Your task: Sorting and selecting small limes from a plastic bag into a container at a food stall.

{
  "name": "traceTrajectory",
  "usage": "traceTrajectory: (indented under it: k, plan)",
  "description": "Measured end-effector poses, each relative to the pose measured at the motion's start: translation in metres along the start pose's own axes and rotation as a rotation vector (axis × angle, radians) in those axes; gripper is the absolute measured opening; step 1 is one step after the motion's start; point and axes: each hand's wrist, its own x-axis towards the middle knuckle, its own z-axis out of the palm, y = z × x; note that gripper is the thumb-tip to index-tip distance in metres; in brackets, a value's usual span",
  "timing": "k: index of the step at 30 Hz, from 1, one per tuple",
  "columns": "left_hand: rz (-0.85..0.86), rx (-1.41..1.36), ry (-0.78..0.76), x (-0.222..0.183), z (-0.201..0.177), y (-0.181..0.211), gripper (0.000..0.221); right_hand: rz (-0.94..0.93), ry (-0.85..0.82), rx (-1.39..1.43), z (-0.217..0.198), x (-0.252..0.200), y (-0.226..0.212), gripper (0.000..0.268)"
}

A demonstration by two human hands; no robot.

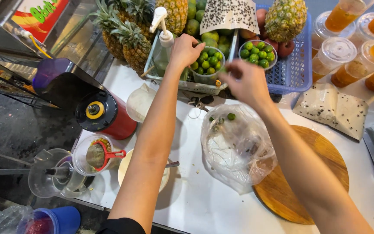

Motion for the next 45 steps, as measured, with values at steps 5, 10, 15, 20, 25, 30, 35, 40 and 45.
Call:
traceTrajectory:
  k: [5, 10, 15, 20, 25, 30, 35, 40, 45]
  plan:
    - [0.075, 0.07, 0.095, -0.001, -0.001, -0.01, 0.038, -0.187, 0.198, -0.123, 0.031, 0.084, 0.021, 0.033]
    - [-0.175, 0.012, -0.122, -0.02, -0.025, 0.02, 0.04, -0.166, 0.089, -0.2, 0.05, 0.111, 0.042, 0.03]
    - [0.08, 0.096, 0.109, 0.002, 0.002, 0.0, 0.036, -0.308, 0.235, -0.091, 0.046, 0.087, 0.053, 0.027]
    - [-0.215, 0.083, -0.307, -0.001, -0.012, 0.035, 0.041, -0.189, 0.273, 0.076, 0.027, 0.023, 0.029, 0.024]
    - [-0.13, 0.205, -0.143, 0.01, 0.005, 0.011, 0.045, 0.046, -0.03, 0.189, 0.01, -0.049, 0.015, 0.025]
    - [0.12, 0.269, 0.142, -0.021, 0.012, 0.028, 0.047, 0.082, -0.356, -0.16, 0.047, -0.093, 0.063, 0.021]
    - [0.492, -0.424, 0.564, -0.151, 0.014, 0.11, 0.022, -0.018, -0.123, -0.253, 0.077, -0.098, 0.084, 0.032]
    - [0.247, -0.494, -0.041, -0.267, 0.083, 0.107, 0.028, 0.132, -0.194, -0.275, 0.088, -0.09, 0.123, 0.048]
    - [-0.038, -0.278, -0.15, -0.305, 0.117, 0.083, 0.027, 0.343, -0.256, -0.063, 0.063, -0.097, 0.081, 0.03]
